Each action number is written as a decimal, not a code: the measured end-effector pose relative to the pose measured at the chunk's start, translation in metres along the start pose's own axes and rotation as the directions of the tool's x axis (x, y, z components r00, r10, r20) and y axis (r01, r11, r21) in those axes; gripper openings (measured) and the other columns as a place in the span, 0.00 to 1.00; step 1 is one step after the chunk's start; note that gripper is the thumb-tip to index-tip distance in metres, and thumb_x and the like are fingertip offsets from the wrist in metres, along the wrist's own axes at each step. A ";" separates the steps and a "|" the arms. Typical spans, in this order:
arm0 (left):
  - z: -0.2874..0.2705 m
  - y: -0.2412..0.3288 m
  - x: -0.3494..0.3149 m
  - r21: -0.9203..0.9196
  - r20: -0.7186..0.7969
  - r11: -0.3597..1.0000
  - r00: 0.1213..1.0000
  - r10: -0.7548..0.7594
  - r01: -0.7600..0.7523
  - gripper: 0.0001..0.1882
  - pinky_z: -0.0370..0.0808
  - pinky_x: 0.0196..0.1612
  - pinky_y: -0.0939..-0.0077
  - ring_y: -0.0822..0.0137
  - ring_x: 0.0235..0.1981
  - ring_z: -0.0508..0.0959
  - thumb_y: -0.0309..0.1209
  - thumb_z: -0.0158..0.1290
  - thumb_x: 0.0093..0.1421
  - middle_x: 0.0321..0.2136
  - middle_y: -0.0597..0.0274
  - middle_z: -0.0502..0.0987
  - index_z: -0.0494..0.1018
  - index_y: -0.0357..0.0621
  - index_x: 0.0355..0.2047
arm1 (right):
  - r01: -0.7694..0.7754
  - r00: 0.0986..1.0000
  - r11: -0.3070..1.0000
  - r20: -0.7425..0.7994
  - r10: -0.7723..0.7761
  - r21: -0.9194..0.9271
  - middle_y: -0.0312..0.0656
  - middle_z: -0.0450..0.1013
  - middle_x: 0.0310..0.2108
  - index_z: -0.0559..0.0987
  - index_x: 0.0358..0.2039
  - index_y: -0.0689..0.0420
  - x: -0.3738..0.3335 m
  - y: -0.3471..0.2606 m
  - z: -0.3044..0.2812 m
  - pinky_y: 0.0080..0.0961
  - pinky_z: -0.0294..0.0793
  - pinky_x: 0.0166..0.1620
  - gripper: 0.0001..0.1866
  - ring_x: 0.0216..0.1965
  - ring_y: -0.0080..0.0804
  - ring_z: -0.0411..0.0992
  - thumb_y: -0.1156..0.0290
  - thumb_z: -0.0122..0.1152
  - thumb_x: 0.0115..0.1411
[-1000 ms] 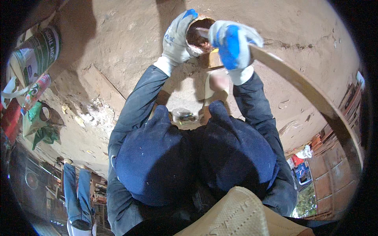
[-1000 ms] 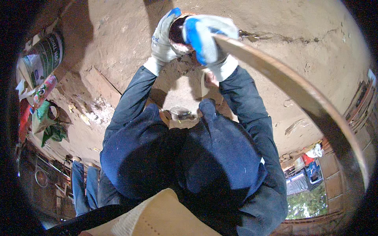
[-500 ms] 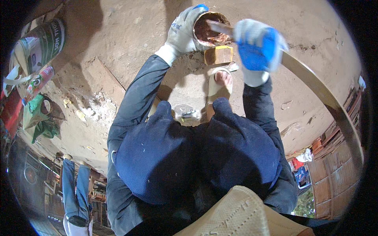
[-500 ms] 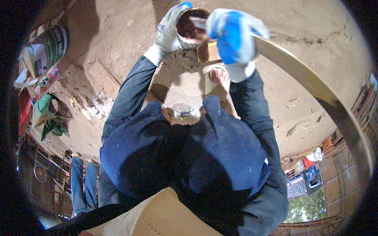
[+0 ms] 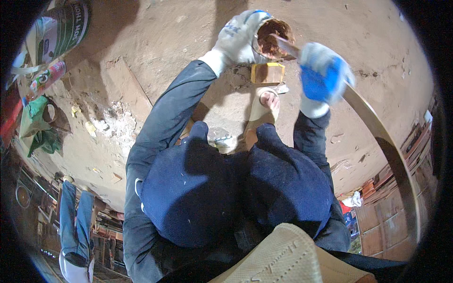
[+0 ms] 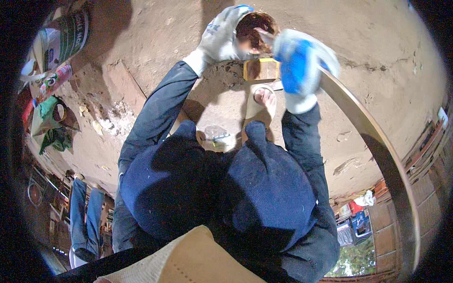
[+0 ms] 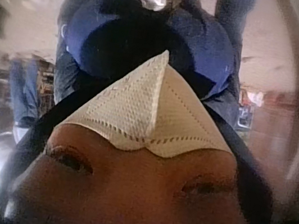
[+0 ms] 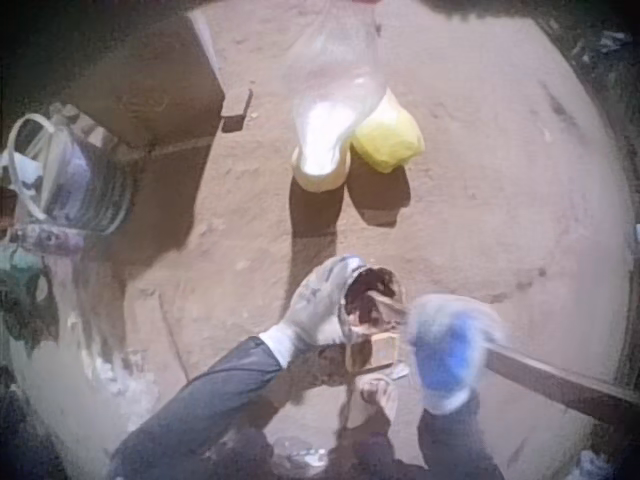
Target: The person walks through a woodworking shop, picks up a container of wood stain, and adds a liquid from a plastic bottle. They then stir the mixture with a stick and carry the container toward a workbench.
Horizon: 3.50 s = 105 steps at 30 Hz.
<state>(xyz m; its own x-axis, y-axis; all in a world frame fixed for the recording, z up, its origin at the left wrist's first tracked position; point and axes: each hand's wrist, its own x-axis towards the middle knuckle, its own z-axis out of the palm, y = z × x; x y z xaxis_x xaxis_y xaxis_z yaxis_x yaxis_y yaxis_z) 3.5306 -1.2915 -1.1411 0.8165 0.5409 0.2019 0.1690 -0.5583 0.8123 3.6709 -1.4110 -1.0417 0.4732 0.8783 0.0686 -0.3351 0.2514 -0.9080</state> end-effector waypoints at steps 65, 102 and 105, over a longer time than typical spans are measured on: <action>-0.021 -0.007 -0.007 0.001 0.032 0.999 0.999 0.041 -0.041 0.49 0.70 0.56 0.60 0.49 0.52 0.72 0.47 0.72 0.32 0.49 0.48 0.71 0.65 0.41 0.54 | 0.146 0.972 0.955 0.142 -0.187 0.260 0.43 0.68 0.23 0.70 0.21 0.61 0.024 0.021 0.000 0.30 0.65 0.30 0.16 0.27 0.32 0.66 0.68 0.50 0.65; 0.006 0.014 -0.025 -0.046 0.108 0.999 0.994 -0.018 0.023 0.51 0.67 0.55 0.56 0.47 0.52 0.69 0.49 0.71 0.31 0.52 0.51 0.67 0.62 0.48 0.57 | -0.215 0.949 0.952 -0.183 0.257 0.218 0.31 0.47 0.12 0.57 0.15 0.50 0.024 0.016 -0.007 0.25 0.48 0.18 0.22 0.13 0.23 0.47 0.62 0.48 0.67; 0.006 0.008 -0.027 -0.086 0.087 0.995 0.995 0.052 -0.045 0.51 0.66 0.57 0.55 0.47 0.54 0.69 0.49 0.72 0.32 0.53 0.50 0.67 0.62 0.47 0.57 | -0.029 0.984 0.919 -0.150 0.095 0.392 0.31 0.48 0.12 0.56 0.15 0.48 0.008 0.018 -0.017 0.26 0.50 0.19 0.22 0.14 0.23 0.48 0.61 0.44 0.68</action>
<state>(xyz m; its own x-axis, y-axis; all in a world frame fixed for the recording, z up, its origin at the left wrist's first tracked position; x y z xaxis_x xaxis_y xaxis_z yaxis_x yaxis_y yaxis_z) 3.5132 -1.3144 -1.1430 0.8693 0.4540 0.1956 0.0844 -0.5261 0.8462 3.6819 -1.4061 -1.0648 0.5558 0.8274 -0.0801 -0.6414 0.3655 -0.6746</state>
